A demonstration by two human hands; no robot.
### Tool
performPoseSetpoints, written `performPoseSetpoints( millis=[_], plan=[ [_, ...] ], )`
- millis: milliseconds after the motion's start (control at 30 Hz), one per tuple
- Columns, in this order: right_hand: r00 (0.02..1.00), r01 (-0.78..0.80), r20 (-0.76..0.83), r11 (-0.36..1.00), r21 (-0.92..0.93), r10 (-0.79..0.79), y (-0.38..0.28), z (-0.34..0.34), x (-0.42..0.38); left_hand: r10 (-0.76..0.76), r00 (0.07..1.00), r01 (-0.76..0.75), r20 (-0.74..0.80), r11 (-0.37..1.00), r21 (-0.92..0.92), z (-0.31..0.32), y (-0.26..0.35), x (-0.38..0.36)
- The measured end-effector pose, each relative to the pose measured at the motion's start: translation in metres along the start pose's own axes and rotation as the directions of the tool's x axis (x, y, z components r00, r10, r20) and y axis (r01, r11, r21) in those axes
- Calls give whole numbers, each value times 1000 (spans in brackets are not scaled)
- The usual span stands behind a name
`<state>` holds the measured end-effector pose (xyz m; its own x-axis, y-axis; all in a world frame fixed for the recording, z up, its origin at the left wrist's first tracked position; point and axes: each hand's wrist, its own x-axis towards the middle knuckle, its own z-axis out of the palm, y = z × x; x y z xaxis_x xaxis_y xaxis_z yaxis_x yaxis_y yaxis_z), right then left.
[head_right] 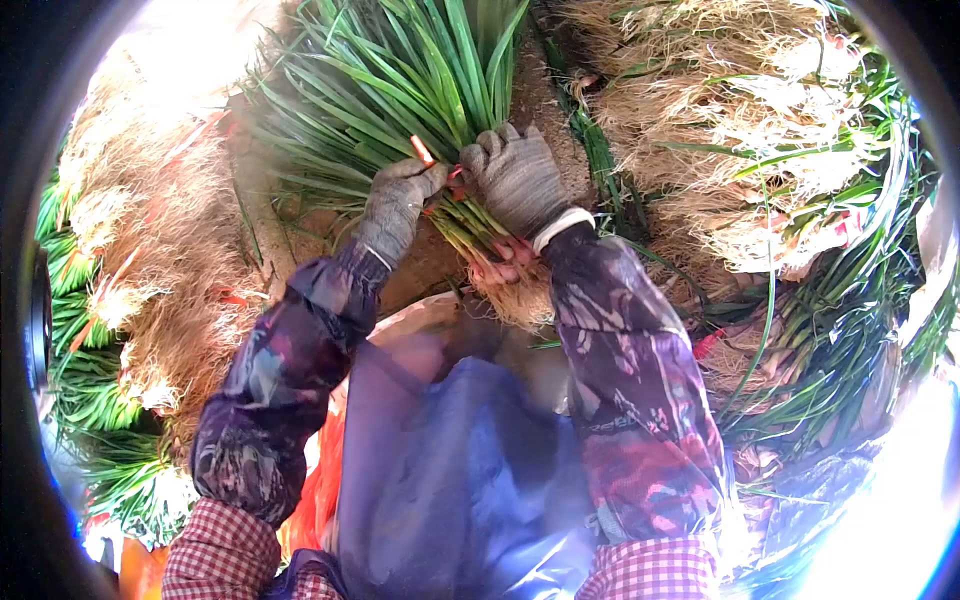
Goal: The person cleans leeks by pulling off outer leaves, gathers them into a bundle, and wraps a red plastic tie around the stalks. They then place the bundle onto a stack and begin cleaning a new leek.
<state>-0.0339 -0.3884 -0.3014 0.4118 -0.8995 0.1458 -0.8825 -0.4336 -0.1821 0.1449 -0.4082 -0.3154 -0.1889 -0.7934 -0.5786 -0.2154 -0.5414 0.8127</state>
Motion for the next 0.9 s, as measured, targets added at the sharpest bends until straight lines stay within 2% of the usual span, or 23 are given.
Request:
performPoseSetpoints(
  millis=[33,100,133,233,333,367,433,533,600,633,667,700,733,800,833,867,900],
  plan=[
    [998,-56,-31,998,42,58,-3,5,-5,-29,998,21,-48,989,-148,5,-2,-5],
    [994,-71,-75,988,139,82,-3,14,-11,-104,985,36,-136,902,-429,11,-4,-15],
    [992,-80,-84,984,157,94,-3,17,-12,-151,973,55,-175,886,-460,13,0,-17],
    [986,-129,-69,961,246,151,-4,8,-12,-52,995,-4,-83,828,-561,11,3,-20],
    [964,-223,-49,893,390,262,-6,8,-10,5,998,-35,-65,882,-471,12,-1,-21],
    [957,-249,-45,888,386,288,-7,9,-10,19,999,-40,-51,894,-445,12,-2,-20],
    [942,-296,-38,876,382,334,-14,7,-4,26,999,-42,-44,892,-451,10,-2,-19],
    [965,-259,56,906,336,255,-10,3,-2,39,999,-46,-25,877,-479,7,-5,-18],
    [935,-314,11,815,488,354,-9,14,-3,60,998,-68,-33,837,-543,10,-5,-18],
    [916,-332,-2,758,562,402,-9,19,-4,70,996,-88,-54,803,-590,12,-5,-19],
    [828,-423,116,476,771,548,-9,24,-7,79,994,-110,-77,765,-634,14,-4,-19],
    [724,-450,277,129,884,631,-17,19,-6,74,994,-107,-79,799,-592,15,-4,-20],
    [616,-409,458,-237,881,641,-24,14,-6,69,994,-101,-80,831,-547,15,-4,-21],
    [624,-455,422,-134,881,657,-25,10,-6,50,996,-79,-75,886,-458,16,-1,-22],
    [630,-476,404,-81,876,664,-26,10,-7,115,986,-151,-122,925,-347,17,-2,-21],
    [691,-425,251,100,900,678,-29,9,-9,185,969,-219,-161,948,-230,19,-1,-18],
    [712,-372,230,80,925,663,-30,6,-7,257,947,-281,-190,954,-108,20,-3,-15]
  ],
)
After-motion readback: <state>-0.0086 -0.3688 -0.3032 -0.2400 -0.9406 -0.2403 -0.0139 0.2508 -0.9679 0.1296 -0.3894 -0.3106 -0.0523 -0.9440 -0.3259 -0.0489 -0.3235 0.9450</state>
